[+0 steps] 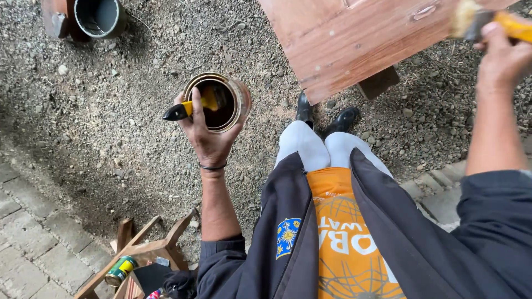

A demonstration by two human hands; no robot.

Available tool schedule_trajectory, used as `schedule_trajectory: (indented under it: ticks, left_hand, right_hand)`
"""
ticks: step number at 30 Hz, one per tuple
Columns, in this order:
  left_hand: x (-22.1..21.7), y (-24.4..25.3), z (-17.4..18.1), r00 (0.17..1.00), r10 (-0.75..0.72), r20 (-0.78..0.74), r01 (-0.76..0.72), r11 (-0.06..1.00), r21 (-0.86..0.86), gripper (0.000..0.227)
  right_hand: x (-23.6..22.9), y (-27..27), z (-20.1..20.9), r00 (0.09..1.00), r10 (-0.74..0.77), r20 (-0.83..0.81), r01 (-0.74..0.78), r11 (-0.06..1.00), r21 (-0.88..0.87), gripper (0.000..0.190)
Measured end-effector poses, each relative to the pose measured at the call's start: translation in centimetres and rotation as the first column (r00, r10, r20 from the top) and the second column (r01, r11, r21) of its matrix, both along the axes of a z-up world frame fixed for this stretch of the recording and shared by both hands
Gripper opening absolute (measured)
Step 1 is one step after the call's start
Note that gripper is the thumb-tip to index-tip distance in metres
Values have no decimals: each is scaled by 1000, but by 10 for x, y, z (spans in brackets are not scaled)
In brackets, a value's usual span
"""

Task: Applying wood stain to a wooden door using a paintbrush

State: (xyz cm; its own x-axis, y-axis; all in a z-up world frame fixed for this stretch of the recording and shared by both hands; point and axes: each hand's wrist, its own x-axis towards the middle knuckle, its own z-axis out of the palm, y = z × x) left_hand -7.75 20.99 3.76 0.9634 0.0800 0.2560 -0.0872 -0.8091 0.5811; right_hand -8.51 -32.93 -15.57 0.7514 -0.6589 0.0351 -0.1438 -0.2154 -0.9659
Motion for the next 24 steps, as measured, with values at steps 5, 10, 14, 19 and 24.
schedule_trajectory:
  ticks: [5,10,14,19,24]
  left_hand:
    - [-9,6,2,997,67,-21,-67,998,14,94]
    - [-15,10,5,996,85,-25,-85,996,-15,94]
    - [-18,11,4,994,110,-17,-110,994,3,95]
    - [-20,11,9,992,128,-11,-128,991,32,95]
    - [-21,15,7,990,138,-11,-137,990,25,93]
  right_hand:
    - [-4,83,52,994,106,38,-75,877,-475,29]
    - [-36,225,105,844,518,-140,-537,810,-236,21]
    - [-43,282,109,781,624,-20,-554,678,-483,20]
    - [-39,308,116,803,596,-11,-583,783,-217,20]
    - [-21,295,125,832,547,-94,-555,814,-172,21]
